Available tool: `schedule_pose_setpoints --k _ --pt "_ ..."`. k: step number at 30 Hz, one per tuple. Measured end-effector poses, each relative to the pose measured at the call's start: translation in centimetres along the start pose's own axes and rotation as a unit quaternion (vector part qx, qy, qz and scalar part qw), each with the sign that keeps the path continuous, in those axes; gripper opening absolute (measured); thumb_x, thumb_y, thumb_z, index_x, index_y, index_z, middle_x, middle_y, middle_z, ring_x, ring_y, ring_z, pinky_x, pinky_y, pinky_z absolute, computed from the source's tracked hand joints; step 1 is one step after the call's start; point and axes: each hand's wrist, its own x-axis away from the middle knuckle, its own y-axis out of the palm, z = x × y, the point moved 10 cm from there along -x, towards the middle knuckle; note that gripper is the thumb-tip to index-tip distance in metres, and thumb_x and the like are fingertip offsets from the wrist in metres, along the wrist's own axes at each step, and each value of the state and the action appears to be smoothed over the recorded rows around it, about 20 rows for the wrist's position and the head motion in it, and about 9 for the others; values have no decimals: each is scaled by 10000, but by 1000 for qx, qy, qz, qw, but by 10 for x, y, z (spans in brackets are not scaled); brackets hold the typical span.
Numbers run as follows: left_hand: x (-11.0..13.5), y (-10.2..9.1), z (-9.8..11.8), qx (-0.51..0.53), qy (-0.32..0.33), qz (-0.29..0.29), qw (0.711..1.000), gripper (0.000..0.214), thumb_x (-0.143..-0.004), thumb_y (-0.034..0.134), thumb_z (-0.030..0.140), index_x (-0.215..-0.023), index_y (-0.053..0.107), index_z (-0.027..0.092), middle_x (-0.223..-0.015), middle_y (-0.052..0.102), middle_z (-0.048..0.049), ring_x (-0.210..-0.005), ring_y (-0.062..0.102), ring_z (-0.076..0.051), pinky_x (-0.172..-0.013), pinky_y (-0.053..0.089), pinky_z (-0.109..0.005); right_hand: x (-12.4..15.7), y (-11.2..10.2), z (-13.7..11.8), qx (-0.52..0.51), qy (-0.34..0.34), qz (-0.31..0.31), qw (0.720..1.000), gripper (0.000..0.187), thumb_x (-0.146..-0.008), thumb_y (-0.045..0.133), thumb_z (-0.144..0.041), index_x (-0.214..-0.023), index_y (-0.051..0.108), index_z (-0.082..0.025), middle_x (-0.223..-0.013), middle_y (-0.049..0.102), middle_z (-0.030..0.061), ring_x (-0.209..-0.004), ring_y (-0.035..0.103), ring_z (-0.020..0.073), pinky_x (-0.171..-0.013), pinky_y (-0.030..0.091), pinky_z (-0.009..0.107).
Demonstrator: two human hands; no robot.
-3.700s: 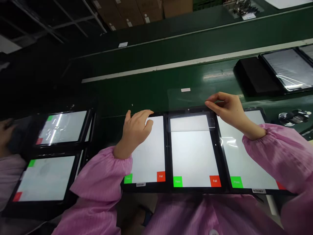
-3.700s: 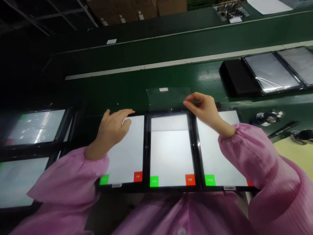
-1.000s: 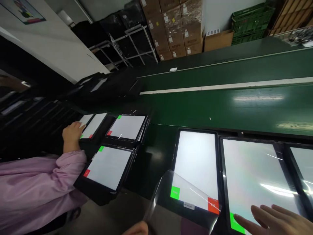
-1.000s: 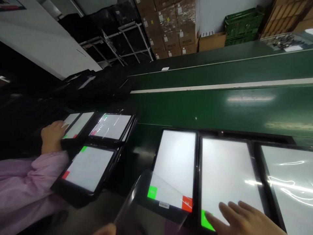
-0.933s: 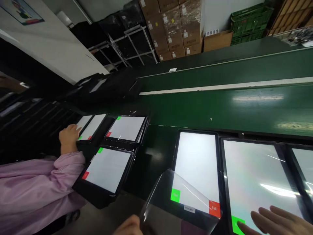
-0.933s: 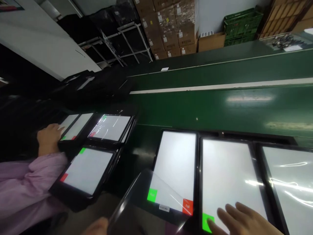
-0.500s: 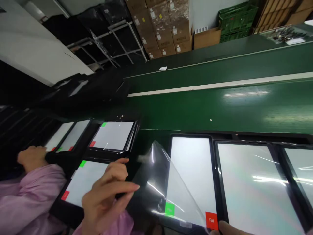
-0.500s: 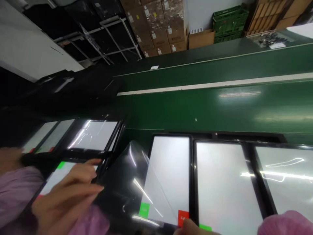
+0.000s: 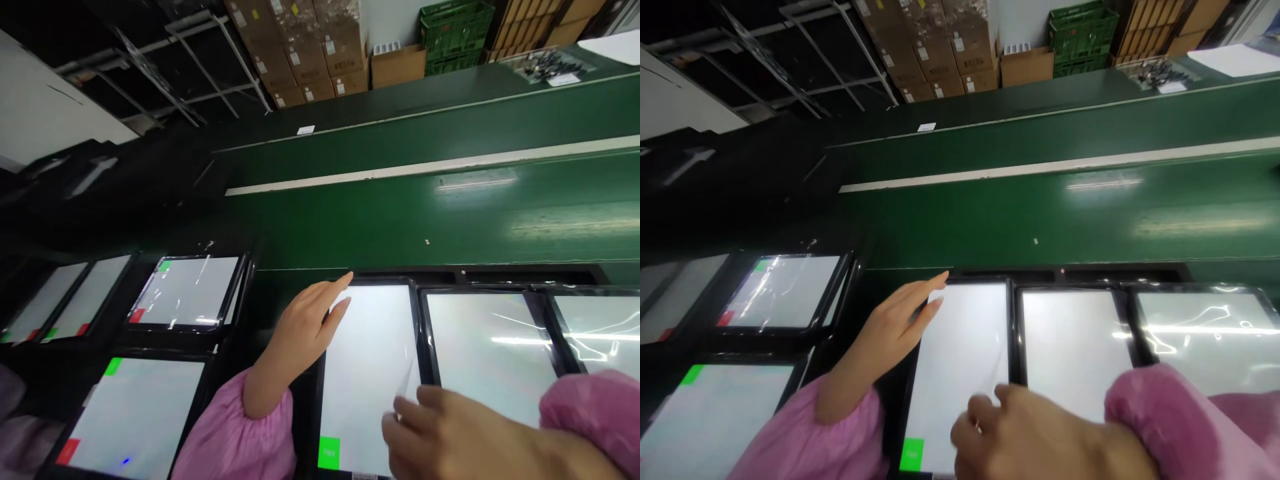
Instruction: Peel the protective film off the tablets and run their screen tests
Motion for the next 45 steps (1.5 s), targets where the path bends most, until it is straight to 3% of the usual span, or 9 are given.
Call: schedule_pose_setpoints --k 2,5,7,9,13,17,25,39,45 --pt "-2 5 -15 53 -24 15 998 360 -1049 540 441 -1282 747 261 -1164 812 -49 -1074 761 -230 -974 615 -372 -19 -4 23 2 10 -47 999 155 -813 735 -60 -862 676 -195 -761 647 -4 -633 562 166 -442 276 334" --pt "-3 10 -58 205 -134 81 966 436 -947 660 616 -1127 798 243 -1161 811 -58 -1127 742 -262 -1046 581 -397 -38 -19 93 -65 143 -50 986 288 -802 657 16 -966 720 -212 -933 736 -2 -689 641 142 -487 320 281" --pt "0 22 -82 285 -196 113 931 592 -863 675 758 -1078 802 222 -1204 799 -83 -1193 716 -301 -1090 554 -430 -36 -41 145 -95 246 28 964 262 -843 621 6 -931 733 -214 -975 755 11 -803 697 159 -600 423 251" --pt "2 38 -93 326 -222 107 913 687 -850 622 829 -1086 802 209 -1216 794 -103 -1189 720 -321 -1063 570 -443 -23 -64 186 -96 312 109 939 201 -862 616 -41 -878 723 -210 -922 751 22 -794 701 180 -655 464 261" --pt "8 59 -94 363 -234 91 897 698 -918 523 826 -1134 794 220 -1214 795 -96 -1149 740 -310 -1011 596 -430 15 -98 224 -88 363 255 892 76 -844 626 -164 -818 643 -234 -784 698 1 -610 618 171 -616 468 290" --pt "10 60 -90 369 -224 114 895 715 -952 441 828 -1132 778 224 -1283 768 -92 -1241 694 -305 -1076 558 -430 38 -93 229 -147 372 319 859 120 -830 655 -306 -784 559 -251 -784 670 0 -565 584 162 -596 501 306" --pt "8 61 -89 354 -212 142 900 619 -1018 408 737 -1054 759 228 -1168 783 -66 -1142 714 -263 -1059 553 -395 45 -81 219 -213 342 401 823 204 -798 666 -421 -756 548 -260 -740 664 18 -532 529 142 -571 528 313" --pt "8 61 -90 369 -201 158 893 605 -1032 421 717 -1086 774 229 -1208 766 -60 -1237 677 -282 -1135 492 -417 51 -84 219 -202 345 416 817 177 -786 726 -244 -740 556 -256 -781 682 9 -690 630 144 -619 557 288" --pt "8 64 -90 426 -158 159 877 578 -1024 456 709 -1172 744 230 -1223 768 -52 -1217 700 -276 -1115 513 -432 49 -83 218 -193 347 414 819 214 -821 756 -217 -740 562 -256 -826 699 27 -750 668 158 -683 596 352"
